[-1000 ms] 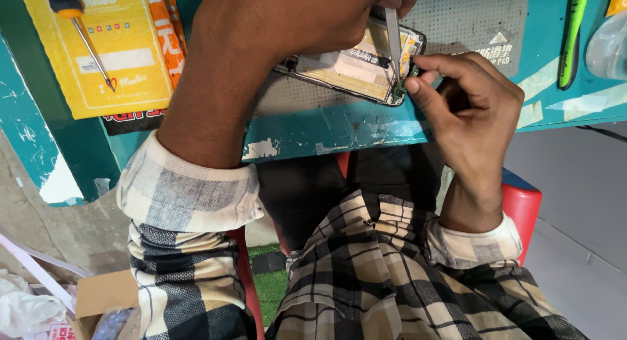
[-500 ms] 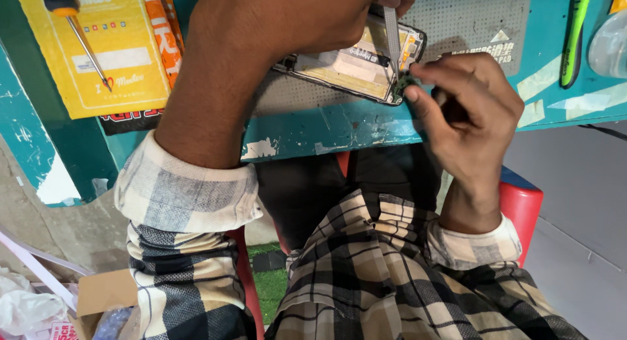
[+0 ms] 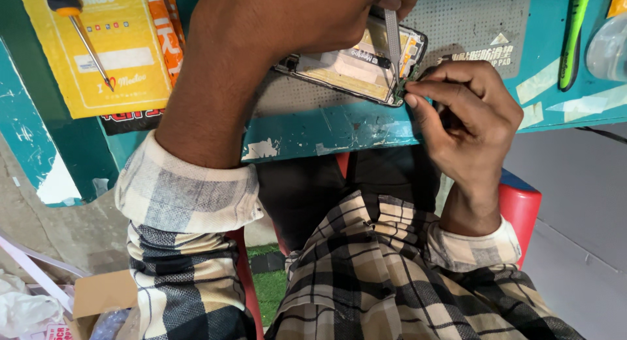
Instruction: The person cleans a small circuit board with a brush and then installs it into a disassembled smartphone, connecting a ribbon cable and securing the component with a screwdriver.
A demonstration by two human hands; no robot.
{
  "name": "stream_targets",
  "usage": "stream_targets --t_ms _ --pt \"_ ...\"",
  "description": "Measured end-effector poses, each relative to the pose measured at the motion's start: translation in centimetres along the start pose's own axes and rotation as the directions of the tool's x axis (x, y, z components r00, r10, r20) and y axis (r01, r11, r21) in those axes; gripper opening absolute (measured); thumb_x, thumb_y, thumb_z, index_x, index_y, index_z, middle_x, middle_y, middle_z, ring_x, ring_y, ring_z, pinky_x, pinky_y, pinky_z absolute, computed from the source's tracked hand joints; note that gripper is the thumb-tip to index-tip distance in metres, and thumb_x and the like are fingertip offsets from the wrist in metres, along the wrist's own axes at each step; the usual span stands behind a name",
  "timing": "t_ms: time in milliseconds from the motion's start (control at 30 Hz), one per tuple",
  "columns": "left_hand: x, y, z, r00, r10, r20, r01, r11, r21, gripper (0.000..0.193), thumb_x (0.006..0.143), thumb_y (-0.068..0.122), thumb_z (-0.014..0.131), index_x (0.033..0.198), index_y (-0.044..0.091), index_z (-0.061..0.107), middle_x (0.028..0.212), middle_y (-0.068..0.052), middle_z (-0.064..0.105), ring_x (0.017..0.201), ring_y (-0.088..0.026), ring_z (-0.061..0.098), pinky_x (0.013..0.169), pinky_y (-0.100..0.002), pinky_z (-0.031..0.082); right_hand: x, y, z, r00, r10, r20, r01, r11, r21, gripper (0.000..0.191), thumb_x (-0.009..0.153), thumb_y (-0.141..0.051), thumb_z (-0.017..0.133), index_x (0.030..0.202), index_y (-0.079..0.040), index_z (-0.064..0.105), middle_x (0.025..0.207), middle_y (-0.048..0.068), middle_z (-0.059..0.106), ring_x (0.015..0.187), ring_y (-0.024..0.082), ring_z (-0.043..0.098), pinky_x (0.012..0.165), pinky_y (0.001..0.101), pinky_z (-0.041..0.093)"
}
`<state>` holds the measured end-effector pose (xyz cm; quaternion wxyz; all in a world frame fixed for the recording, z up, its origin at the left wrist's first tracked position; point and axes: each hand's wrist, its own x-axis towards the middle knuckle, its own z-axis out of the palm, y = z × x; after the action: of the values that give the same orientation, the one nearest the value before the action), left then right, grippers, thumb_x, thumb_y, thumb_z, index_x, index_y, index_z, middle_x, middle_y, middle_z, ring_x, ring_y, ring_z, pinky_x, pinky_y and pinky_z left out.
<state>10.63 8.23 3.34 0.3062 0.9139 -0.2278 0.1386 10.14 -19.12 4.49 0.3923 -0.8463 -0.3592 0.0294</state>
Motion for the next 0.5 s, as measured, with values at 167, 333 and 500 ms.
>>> stream_targets --t_ms 167,333,500 --pt "0.15 -0.04 -0.21 0.999 0.03 -0.021 -0.03 1.0 -0.001 0.018 0.091 -0.003 0.07 0.103 0.01 0.074 0.08 -0.007 0.073 0.059 -0.021 0.067 0.052 -0.036 0.051 -0.45 0.31 0.03 1.0 0.02 0.005 -0.02 1.0 0.005 0.014 0.1 0.0 0.089 0.111 -0.004 0.08 0.108 0.006 0.067 0.074 0.006 0.058 0.059 0.018 0.042" --pt "0.22 0.1 -0.25 1.0 0.023 -0.01 -0.023 1.0 -0.002 0.017 0.092 -0.003 0.069 0.102 0.011 0.075 0.078 -0.007 0.073 0.056 -0.02 0.066 0.049 -0.036 0.05 -0.14 0.44 0.04 1.0 0.002 0.004 -0.002 1.0 0.0 0.016 0.099 -0.002 0.09 0.111 -0.003 0.079 0.108 0.007 0.067 0.073 0.006 0.057 0.058 0.0186 0.042" --pt "0.24 0.12 -0.25 1.0 0.013 0.006 -0.013 1.0 -0.002 0.016 0.091 -0.001 0.07 0.101 0.01 0.075 0.075 -0.008 0.072 0.054 -0.02 0.065 0.048 -0.036 0.05 0.26 0.28 -0.02 1.0 -0.021 0.018 0.021 1.0 0.003 0.028 0.096 -0.006 0.092 0.118 -0.002 0.075 0.109 0.009 0.067 0.07 0.005 0.053 0.057 0.0196 0.041"
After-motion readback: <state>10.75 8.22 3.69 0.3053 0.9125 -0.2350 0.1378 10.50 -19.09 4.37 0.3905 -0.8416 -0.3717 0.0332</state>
